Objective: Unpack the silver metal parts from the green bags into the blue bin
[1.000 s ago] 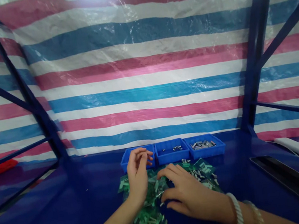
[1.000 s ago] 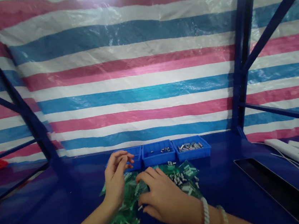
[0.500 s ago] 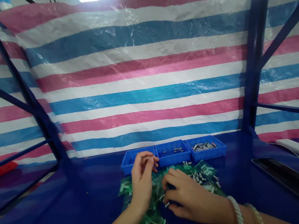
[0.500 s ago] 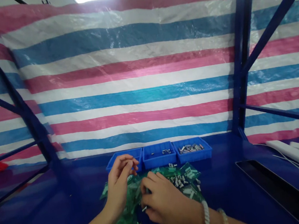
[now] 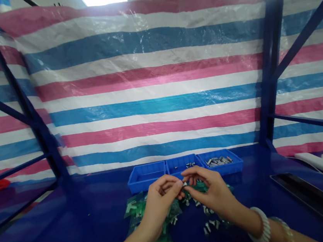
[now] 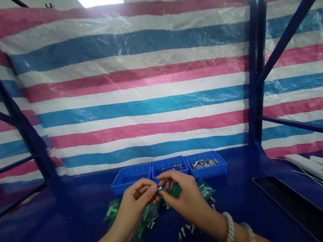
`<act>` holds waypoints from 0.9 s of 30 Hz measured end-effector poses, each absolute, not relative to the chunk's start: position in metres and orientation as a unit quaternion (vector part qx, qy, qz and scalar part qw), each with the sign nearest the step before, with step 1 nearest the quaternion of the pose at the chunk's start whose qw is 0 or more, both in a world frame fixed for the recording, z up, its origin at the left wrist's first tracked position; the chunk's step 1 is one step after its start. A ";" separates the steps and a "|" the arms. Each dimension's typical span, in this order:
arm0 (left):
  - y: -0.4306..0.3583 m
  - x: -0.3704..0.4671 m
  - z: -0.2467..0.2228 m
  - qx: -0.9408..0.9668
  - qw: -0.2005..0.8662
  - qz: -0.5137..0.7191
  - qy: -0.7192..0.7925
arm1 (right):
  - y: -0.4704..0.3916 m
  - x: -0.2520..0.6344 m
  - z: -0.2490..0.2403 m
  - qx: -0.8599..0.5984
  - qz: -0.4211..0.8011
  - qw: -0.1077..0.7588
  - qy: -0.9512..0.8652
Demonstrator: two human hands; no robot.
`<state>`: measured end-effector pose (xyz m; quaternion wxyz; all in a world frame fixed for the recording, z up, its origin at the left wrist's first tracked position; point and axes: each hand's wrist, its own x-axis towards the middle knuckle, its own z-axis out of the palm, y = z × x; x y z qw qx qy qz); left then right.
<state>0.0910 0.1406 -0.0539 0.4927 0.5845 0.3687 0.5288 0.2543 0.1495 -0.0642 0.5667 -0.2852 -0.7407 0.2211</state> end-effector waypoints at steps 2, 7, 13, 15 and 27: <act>0.141 0.091 -0.055 0.562 0.520 0.532 0.361 | 0.150 0.254 -0.065 -0.279 0.230 0.572 -0.736; 0.140 0.091 -0.055 0.506 0.561 0.562 0.336 | 0.145 0.257 -0.059 -0.273 0.270 0.575 -0.722; 0.141 0.092 -0.056 0.514 0.560 0.582 0.290 | 0.146 0.257 -0.060 -0.316 0.363 0.568 -0.668; 0.141 0.092 -0.057 0.522 0.550 0.588 0.283 | 0.150 0.255 -0.063 -0.314 0.404 0.554 -0.657; 0.138 0.095 -0.059 0.364 0.729 0.519 0.260 | 0.141 0.255 -0.059 -0.252 0.334 0.589 -0.692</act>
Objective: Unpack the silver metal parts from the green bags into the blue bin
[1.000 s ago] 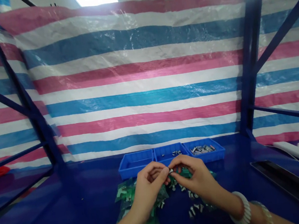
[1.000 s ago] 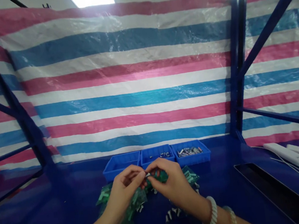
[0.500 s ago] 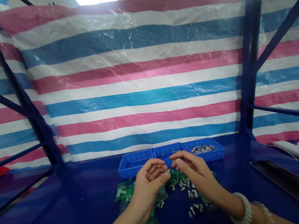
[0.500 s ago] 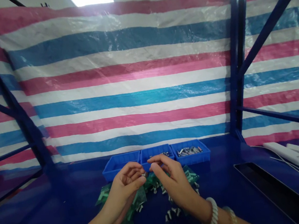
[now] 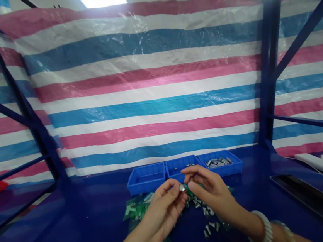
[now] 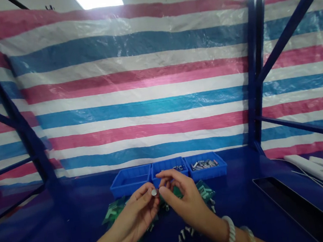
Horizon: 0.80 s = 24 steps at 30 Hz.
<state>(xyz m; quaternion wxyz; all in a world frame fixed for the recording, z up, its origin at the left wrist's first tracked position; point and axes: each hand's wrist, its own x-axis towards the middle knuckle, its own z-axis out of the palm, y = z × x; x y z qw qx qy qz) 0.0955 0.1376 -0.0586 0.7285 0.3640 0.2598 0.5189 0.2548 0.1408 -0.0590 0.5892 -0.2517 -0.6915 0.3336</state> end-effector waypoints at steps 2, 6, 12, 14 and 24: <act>0.137 0.096 -0.060 0.357 0.730 0.520 0.264 | 0.139 0.254 -0.058 -0.233 0.268 0.591 -0.724; 0.137 0.096 -0.064 0.378 0.706 0.538 0.264 | 0.138 0.253 -0.054 -0.217 0.195 0.584 -0.758; 0.142 0.091 -0.054 0.456 0.637 0.558 0.276 | 0.165 0.268 -0.051 -0.253 0.083 0.608 -0.748; 0.144 0.088 -0.049 0.464 0.622 0.566 0.278 | 0.185 0.276 -0.054 -0.310 0.027 0.602 -0.736; 0.156 0.080 -0.046 0.449 0.569 0.625 0.288 | 0.181 0.274 -0.071 -0.324 0.078 0.441 -0.833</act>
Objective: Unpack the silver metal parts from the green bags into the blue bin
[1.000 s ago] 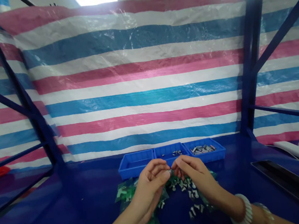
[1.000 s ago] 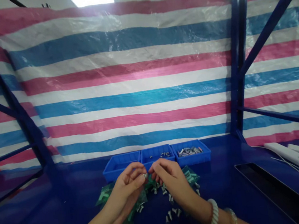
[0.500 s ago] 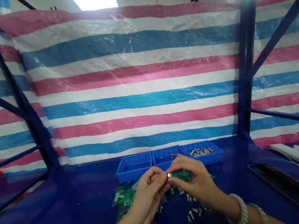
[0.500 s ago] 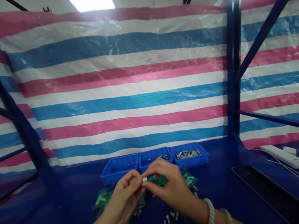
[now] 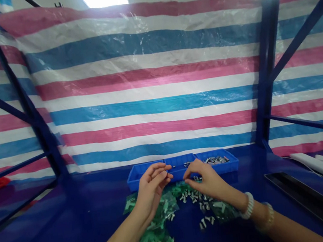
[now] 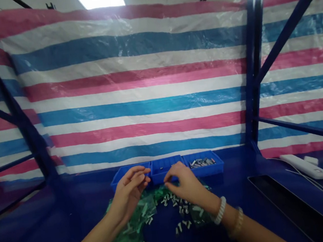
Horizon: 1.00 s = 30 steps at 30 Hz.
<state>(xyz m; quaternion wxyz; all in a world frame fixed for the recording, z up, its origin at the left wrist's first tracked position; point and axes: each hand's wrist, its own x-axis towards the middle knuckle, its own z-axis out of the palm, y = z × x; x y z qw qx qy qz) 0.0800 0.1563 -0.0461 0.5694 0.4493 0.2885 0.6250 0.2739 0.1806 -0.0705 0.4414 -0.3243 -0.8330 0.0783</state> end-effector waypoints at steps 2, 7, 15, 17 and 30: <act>0.156 0.080 -0.046 0.446 0.565 0.631 0.290 | 0.160 0.264 -0.070 -0.265 0.097 0.387 -0.878; 0.154 0.080 -0.046 0.443 0.566 0.634 0.286 | 0.133 0.248 -0.076 -0.220 0.040 0.283 -0.933; 0.153 0.079 -0.050 0.461 0.570 0.623 0.273 | 0.120 0.242 -0.080 -0.213 0.091 0.243 -0.942; 0.153 0.079 -0.051 0.463 0.572 0.621 0.270 | 0.119 0.240 -0.081 -0.210 0.092 0.241 -0.943; 0.153 0.081 -0.053 0.468 0.579 0.607 0.277 | 0.126 0.239 -0.086 -0.255 0.079 0.219 -0.938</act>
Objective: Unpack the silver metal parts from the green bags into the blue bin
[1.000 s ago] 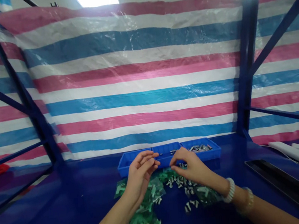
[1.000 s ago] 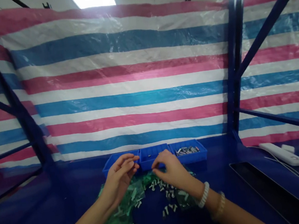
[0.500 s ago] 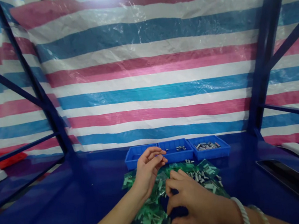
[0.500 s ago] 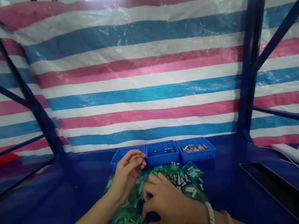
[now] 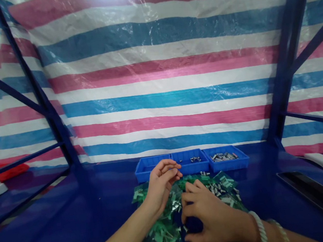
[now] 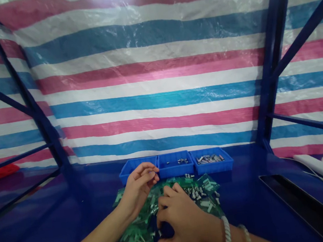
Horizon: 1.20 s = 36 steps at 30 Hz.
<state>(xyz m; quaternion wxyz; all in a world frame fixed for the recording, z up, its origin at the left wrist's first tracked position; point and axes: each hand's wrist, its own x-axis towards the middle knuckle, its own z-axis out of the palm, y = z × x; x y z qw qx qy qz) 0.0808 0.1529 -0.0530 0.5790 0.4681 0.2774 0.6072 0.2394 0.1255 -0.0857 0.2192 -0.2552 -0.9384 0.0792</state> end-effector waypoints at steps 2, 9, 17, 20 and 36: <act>0.153 0.081 -0.054 0.469 0.581 0.605 0.277 | 0.125 0.239 -0.087 -0.254 0.084 0.220 -0.938; 0.151 0.081 -0.055 0.472 0.581 0.600 0.282 | 0.133 0.247 -0.085 -0.257 0.118 0.220 -0.934; 0.144 0.083 -0.052 0.529 0.506 0.588 0.345 | 0.150 0.257 -0.062 -0.299 0.361 0.503 -0.726; 0.138 0.088 -0.050 0.545 0.559 0.533 0.325 | 0.154 0.256 -0.061 -0.271 0.379 0.578 -0.669; 0.138 0.089 -0.055 0.482 0.663 0.499 0.281 | 0.143 0.255 -0.059 -0.254 0.203 0.600 -0.731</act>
